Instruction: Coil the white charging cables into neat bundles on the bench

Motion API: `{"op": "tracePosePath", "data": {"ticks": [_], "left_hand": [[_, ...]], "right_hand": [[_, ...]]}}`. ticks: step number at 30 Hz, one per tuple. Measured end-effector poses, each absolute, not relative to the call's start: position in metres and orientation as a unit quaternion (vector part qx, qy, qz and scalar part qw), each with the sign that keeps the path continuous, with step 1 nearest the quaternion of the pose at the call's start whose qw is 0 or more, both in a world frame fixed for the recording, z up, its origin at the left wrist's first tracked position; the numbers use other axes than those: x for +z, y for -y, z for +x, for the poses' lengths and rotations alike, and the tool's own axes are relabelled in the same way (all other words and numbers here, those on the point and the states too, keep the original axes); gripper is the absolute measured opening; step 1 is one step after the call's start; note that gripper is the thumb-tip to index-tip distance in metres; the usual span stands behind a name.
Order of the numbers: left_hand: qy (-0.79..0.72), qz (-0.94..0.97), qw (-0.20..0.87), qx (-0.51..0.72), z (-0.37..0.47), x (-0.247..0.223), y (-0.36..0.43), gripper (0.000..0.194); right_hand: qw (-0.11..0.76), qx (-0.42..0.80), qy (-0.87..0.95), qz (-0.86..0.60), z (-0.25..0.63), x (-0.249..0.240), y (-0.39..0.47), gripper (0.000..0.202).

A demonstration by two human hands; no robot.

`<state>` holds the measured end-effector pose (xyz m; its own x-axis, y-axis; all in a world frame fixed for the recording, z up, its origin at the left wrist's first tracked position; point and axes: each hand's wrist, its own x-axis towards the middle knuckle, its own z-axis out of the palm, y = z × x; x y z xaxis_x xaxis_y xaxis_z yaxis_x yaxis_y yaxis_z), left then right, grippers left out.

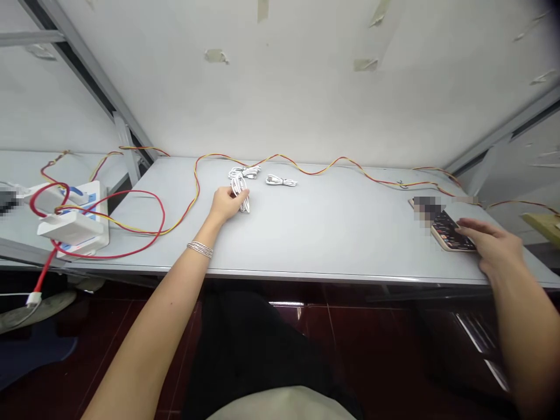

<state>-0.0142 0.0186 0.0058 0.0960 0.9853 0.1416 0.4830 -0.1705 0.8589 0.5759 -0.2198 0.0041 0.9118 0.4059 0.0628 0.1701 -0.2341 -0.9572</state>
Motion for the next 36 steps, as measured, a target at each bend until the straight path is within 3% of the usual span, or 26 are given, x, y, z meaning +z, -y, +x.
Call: {"op": "tracePosePath", "data": {"ticks": [4, 11, 16, 21, 36], "left_hand": [[-0.559, 0.663, 0.328, 0.375, -0.014, 0.007, -0.018, 0.035], [-0.553, 0.667, 0.320, 0.383, -0.015, 0.007, -0.018, 0.037], [-0.553, 0.663, 0.326, 0.384, -0.014, 0.009, -0.017, 0.033], [-0.562, 0.659, 0.322, 0.381, -0.013, 0.012, -0.014, 0.032], [-0.556, 0.656, 0.339, 0.383, -0.013, 0.009, -0.016, 0.032]], "right_hand": [[0.573, 0.120, 0.168, -0.793, 0.571, 0.008, 0.219, 0.050], [0.577, 0.069, 0.172, -0.795, 0.575, 0.002, 0.216, 0.037], [0.584, 0.111, 0.210, -0.776, 0.584, -0.001, 0.221, 0.044], [0.579, 0.061, 0.156, -0.798, 0.578, 0.000, 0.218, 0.036], [0.575, 0.063, 0.160, -0.800, 0.563, 0.007, 0.213, 0.029]]}}
